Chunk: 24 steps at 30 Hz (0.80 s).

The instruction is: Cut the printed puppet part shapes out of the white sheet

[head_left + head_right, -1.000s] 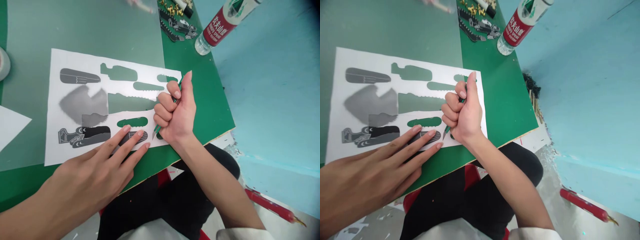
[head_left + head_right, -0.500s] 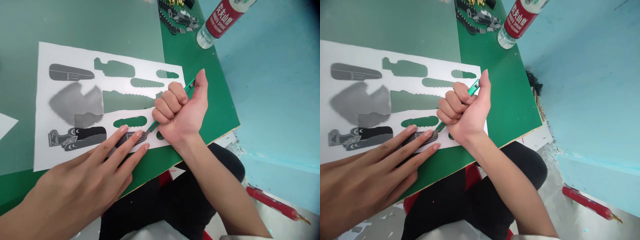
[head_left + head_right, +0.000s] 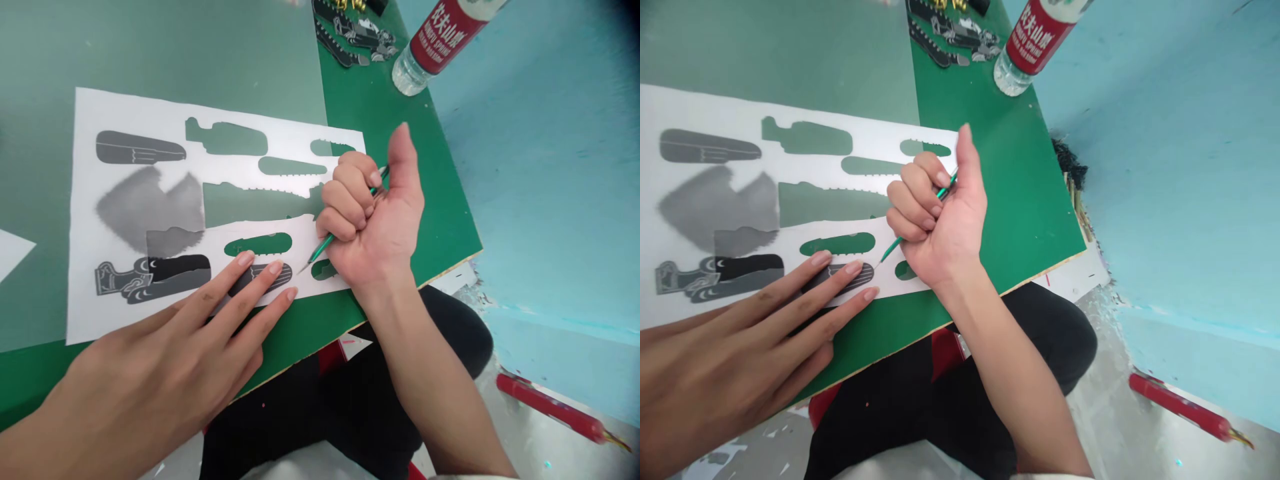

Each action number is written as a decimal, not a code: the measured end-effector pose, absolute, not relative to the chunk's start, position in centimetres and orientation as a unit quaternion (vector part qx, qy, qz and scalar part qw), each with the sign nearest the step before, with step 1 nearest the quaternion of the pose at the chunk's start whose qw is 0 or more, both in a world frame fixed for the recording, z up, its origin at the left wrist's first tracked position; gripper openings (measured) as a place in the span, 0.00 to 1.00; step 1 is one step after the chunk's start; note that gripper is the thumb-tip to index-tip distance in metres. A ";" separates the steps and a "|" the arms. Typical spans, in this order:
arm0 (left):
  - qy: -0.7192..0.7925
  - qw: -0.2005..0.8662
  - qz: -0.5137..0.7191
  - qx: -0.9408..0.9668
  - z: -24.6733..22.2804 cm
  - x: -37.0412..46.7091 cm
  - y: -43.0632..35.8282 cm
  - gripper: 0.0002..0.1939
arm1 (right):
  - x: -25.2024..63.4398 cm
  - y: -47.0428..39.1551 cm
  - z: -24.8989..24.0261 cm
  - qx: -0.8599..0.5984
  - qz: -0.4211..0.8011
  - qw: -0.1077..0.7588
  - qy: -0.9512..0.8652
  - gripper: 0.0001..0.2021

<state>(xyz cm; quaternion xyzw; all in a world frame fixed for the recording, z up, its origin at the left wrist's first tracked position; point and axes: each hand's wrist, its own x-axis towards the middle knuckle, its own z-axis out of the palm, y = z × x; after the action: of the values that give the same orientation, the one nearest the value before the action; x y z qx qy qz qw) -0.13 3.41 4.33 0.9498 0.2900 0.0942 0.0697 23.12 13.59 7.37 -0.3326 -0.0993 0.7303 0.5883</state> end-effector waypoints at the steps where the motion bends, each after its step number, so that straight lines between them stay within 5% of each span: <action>1: 0.289 0.070 0.093 0.950 4.3 -0.2 3.3 0.31 | 23.1 13.6 7.5 -0.336 0.724 0.595 -0.102 0.32; 24: 0.286 0.041 0.087 0.954 4.4 -0.3 2.6 0.33 | 21.1 13.2 8.0 -0.415 0.677 0.577 -0.192 0.21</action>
<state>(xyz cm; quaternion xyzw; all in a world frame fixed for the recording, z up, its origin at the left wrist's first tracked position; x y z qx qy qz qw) -0.30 2.60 4.42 0.9535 0.2855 0.0875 0.0406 21.06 13.20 7.98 -0.4146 -0.1924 0.6769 0.5770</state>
